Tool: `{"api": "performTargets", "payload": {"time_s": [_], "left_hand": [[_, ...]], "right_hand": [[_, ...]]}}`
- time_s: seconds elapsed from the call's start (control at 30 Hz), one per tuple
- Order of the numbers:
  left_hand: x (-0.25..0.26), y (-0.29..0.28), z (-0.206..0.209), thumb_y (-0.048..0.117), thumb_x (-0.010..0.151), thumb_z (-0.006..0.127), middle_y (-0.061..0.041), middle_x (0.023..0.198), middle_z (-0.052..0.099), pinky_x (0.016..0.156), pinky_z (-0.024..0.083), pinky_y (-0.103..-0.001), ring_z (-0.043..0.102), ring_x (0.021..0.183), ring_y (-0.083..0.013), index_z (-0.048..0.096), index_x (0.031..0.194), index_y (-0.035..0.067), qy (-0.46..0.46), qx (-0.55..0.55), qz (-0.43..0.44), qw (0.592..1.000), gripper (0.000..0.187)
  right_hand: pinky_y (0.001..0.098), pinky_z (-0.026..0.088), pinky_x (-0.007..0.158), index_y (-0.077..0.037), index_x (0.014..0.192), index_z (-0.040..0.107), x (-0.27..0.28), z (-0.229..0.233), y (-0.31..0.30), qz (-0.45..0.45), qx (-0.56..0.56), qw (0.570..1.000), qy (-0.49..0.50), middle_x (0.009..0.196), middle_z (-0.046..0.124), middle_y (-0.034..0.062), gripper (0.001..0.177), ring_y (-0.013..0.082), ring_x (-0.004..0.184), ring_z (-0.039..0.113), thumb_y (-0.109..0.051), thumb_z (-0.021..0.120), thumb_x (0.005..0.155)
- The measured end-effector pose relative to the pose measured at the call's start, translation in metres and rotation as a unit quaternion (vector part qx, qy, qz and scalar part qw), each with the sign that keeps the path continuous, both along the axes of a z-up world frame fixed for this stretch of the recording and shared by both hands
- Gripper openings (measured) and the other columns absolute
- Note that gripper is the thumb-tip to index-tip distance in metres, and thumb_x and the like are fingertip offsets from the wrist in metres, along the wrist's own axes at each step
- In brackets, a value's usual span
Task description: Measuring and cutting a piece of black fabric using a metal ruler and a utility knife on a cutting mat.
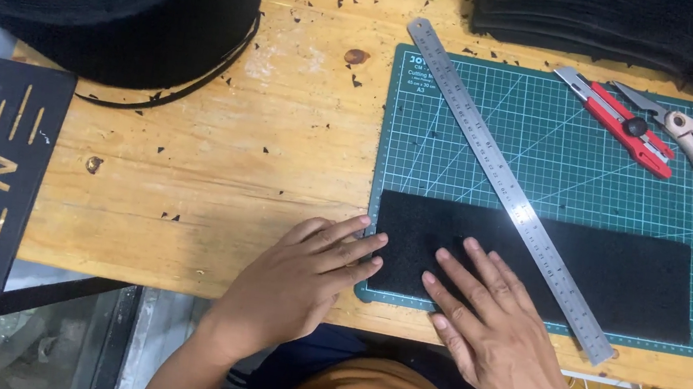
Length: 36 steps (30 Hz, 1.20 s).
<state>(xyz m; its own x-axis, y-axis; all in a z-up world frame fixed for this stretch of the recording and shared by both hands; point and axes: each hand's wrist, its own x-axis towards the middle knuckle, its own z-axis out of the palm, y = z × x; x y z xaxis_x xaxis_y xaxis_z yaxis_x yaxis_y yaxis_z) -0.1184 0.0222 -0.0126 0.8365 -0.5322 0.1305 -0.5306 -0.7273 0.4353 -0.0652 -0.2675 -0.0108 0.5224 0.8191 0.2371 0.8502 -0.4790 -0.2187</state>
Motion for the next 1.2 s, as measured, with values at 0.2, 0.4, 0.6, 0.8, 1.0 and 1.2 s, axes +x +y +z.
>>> {"api": "performTargets", "payload": {"time_s": [0.2,0.4,0.6,0.8,1.0,1.2], "left_hand": [[0.001,-0.002,0.000,0.009,0.097,0.054,-0.008,0.156,0.052,0.115,0.031,-0.048,0.037,0.150,-0.0307,0.060,0.140,0.007,-0.004,-0.013,0.005,1.000,0.044],[0.000,-0.002,-0.001,0.008,0.094,0.054,-0.010,0.156,0.051,0.114,0.032,-0.049,0.037,0.150,-0.0320,0.061,0.139,0.007,-0.021,-0.005,0.003,1.000,0.045],[-0.002,0.000,-0.001,0.010,0.097,0.055,-0.012,0.159,0.047,0.115,0.031,-0.049,0.035,0.151,-0.0321,0.059,0.139,0.008,-0.018,-0.022,0.011,1.000,0.043],[-0.002,-0.002,0.000,0.013,0.099,0.052,-0.010,0.160,0.046,0.117,0.029,-0.048,0.034,0.152,-0.0290,0.059,0.141,0.010,-0.016,-0.018,0.022,0.999,0.043],[-0.002,-0.001,0.000,0.011,0.100,0.050,-0.010,0.158,0.048,0.116,0.031,-0.048,0.036,0.151,-0.0302,0.060,0.139,0.010,-0.024,-0.029,0.026,0.999,0.041],[-0.002,0.000,0.003,0.009,0.100,0.050,-0.013,0.154,0.052,0.115,0.033,-0.049,0.041,0.148,-0.0339,0.062,0.135,0.006,-0.045,-0.045,0.018,0.998,0.037]], "right_hand": [[0.0484,0.035,0.123,-0.010,0.146,0.054,-0.001,0.005,0.008,0.040,0.003,0.999,0.016,0.151,0.055,0.0123,0.045,0.0337,0.146,0.047,-0.024,0.052,0.103],[0.0497,0.041,0.113,-0.025,0.147,0.055,-0.009,0.004,0.022,-0.013,-0.039,0.998,-0.045,0.140,0.058,0.0117,0.049,0.0321,0.133,0.053,-0.043,0.054,0.102],[0.0470,0.035,0.115,-0.013,0.145,0.055,-0.010,0.004,0.027,0.020,-0.025,0.999,0.005,0.158,0.051,0.0033,0.046,0.0306,0.152,0.041,-0.036,0.048,0.105],[0.0458,0.036,0.114,-0.023,0.155,0.046,-0.014,-0.004,0.027,0.006,-0.055,0.997,-0.056,0.161,0.048,0.0010,0.052,0.0300,0.151,0.041,-0.044,0.042,0.107],[0.0459,0.034,0.115,-0.022,0.154,0.046,-0.017,-0.006,0.029,-0.005,-0.058,0.997,-0.059,0.160,0.049,0.0006,0.053,0.0306,0.150,0.042,-0.044,0.042,0.107],[0.0445,0.035,0.114,-0.023,0.155,0.045,-0.018,-0.005,0.029,-0.010,-0.053,0.997,-0.053,0.160,0.049,-0.0002,0.052,0.0296,0.151,0.043,-0.043,0.041,0.107]]}}
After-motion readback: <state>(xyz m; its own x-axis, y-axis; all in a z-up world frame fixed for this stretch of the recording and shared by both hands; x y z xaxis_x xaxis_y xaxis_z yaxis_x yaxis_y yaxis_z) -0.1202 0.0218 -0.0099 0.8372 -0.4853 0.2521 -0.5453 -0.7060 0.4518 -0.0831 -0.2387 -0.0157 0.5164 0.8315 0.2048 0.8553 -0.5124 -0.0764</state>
